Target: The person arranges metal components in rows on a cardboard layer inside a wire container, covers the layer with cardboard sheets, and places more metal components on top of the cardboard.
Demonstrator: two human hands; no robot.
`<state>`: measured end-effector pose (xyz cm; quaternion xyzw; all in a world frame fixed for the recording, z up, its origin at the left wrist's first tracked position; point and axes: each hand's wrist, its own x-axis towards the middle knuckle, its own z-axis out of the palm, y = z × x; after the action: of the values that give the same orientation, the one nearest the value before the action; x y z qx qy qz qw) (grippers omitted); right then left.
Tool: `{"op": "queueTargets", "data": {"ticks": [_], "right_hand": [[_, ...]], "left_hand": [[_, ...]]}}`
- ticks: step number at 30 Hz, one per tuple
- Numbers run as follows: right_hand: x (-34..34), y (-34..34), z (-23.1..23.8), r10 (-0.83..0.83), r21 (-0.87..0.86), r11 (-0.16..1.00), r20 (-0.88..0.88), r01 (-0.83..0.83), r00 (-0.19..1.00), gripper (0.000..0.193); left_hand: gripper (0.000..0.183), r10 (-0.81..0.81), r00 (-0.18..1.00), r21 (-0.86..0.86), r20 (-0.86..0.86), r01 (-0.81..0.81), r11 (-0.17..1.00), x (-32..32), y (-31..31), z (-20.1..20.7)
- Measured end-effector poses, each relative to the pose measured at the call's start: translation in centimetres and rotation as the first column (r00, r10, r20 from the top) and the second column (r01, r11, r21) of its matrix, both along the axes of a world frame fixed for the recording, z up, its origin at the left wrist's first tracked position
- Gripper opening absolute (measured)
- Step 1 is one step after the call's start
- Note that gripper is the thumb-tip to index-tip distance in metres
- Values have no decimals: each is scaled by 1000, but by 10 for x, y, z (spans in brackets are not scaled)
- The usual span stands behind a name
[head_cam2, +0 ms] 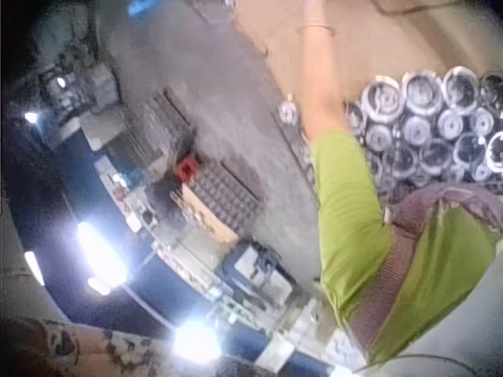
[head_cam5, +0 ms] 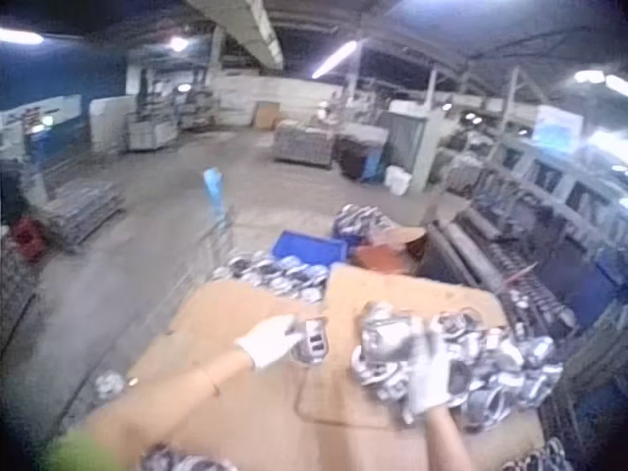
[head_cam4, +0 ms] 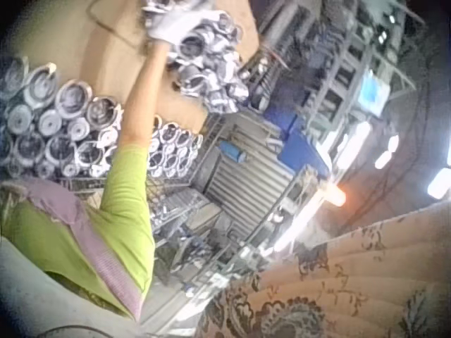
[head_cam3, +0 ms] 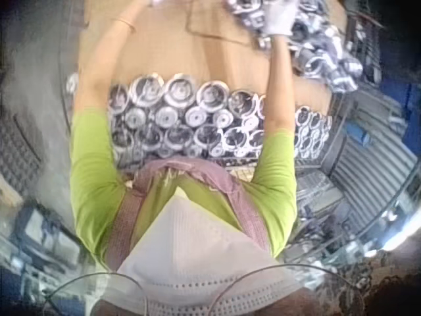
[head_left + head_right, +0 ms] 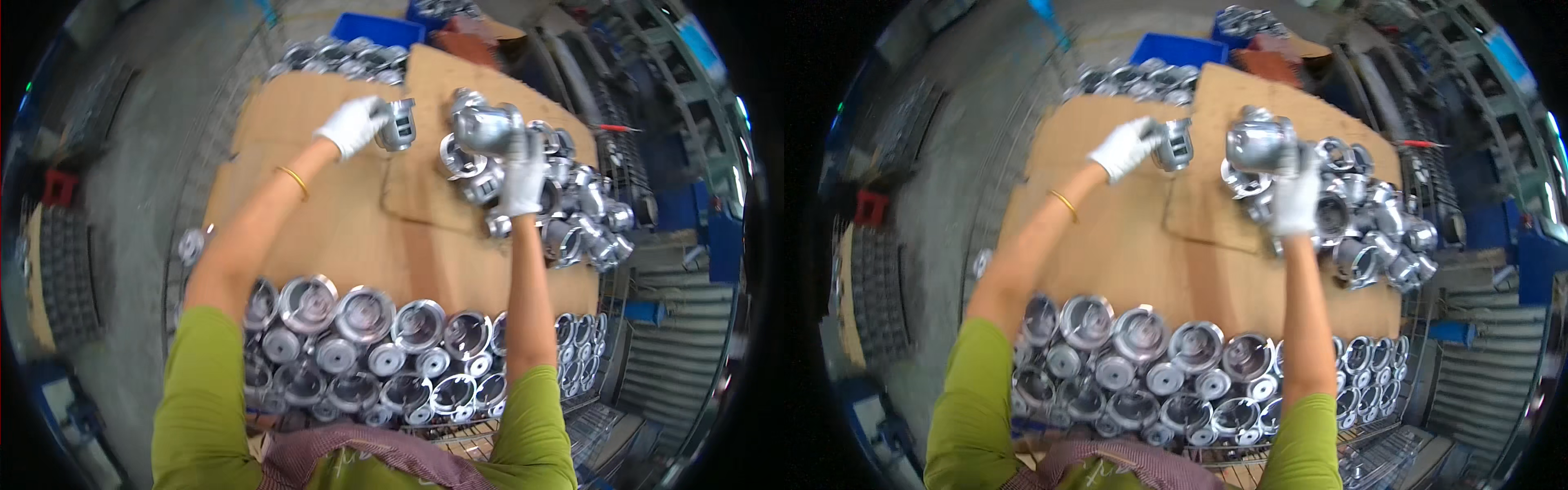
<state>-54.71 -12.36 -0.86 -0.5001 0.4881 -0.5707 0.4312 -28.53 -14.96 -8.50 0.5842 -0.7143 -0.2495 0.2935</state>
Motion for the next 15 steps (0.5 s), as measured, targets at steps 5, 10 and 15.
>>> {"op": "queueTargets", "data": {"ticks": [5,10,15], "right_hand": [[15,-10,-143,464,409,804,19,-430,886,32],[140,64,-167,664,618,484,201,-620,720,37],[168,71,-118,576,478,776,-803,-412,154,35]], "left_hand": [[52,-300,952,626,62,197,754,91,76,28],[61,-518,813,871,265,29,491,128,132,-17],[57,-53,920,487,389,-157,859,127,168,-11]]}}
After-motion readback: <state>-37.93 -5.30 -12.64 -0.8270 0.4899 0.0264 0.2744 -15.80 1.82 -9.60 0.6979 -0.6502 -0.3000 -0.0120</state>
